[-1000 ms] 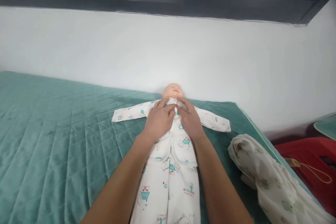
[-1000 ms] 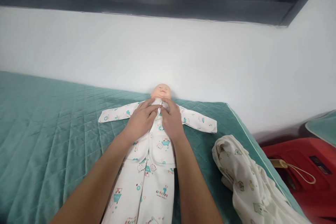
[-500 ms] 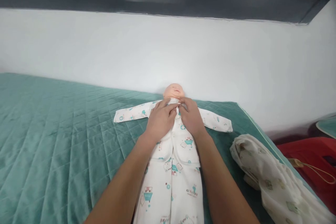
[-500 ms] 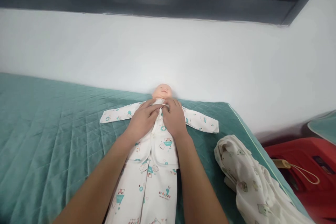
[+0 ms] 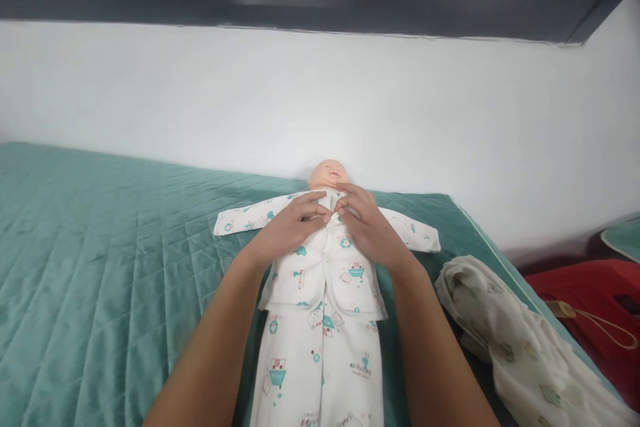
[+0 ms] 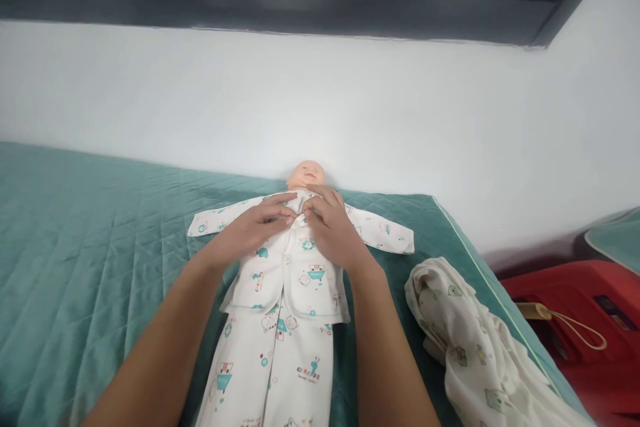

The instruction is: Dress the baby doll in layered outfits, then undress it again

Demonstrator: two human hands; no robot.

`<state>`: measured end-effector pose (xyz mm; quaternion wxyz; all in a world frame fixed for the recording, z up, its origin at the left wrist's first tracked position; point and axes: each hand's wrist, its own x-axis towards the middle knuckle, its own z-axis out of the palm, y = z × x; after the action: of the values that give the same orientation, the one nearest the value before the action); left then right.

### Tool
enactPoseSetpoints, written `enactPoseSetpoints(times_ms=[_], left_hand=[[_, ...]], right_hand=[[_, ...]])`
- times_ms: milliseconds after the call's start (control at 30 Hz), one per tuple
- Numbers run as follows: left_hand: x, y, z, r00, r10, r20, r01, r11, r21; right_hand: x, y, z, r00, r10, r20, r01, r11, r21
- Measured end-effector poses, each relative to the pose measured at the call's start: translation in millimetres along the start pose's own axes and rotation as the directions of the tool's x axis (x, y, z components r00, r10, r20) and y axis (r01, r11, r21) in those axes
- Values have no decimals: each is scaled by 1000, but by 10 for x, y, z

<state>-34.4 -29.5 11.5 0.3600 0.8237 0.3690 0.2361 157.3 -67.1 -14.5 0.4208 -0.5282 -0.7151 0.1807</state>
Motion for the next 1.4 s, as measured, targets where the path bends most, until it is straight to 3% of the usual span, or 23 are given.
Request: enactPoseSetpoints(times_ms=[300,467,567,700,867,1067,1233,1400], left_hand=[[-28,23,-86,996,-7,93,10,999,-42],[-50,46,-88,995,-46,88,55,994,-99],[-47,35,-65,996,-68,53,74,988,-133],[2,30,12,998,29,-47,-33,994,-101],[34,69,97,991,90,-99,-91,996,0],[-76,72,-85,994,73,83,-78,995,57],[-148,31,-221,938,156,309,-179,983,48],[-151,53,-236,931,174,320,-185,983,3]], right_hand=[[-41,0,-62,986,11,166,-23,997,68],[-37,17,-56,991,11,132,-20,997,72],[-22,-26,-8,997,-1,73,-5,997,76],[-6,-55,46,999,-26,26,24,997,67],[-25,-19,-20,996,-42,82,31,992,123],[-76,-8,-185,998,23,62,-39,956,289],[-86,-19,-219,998,46,36,-55,943,329],[-103,-119,-213,961,-36,276,8,995,100]])
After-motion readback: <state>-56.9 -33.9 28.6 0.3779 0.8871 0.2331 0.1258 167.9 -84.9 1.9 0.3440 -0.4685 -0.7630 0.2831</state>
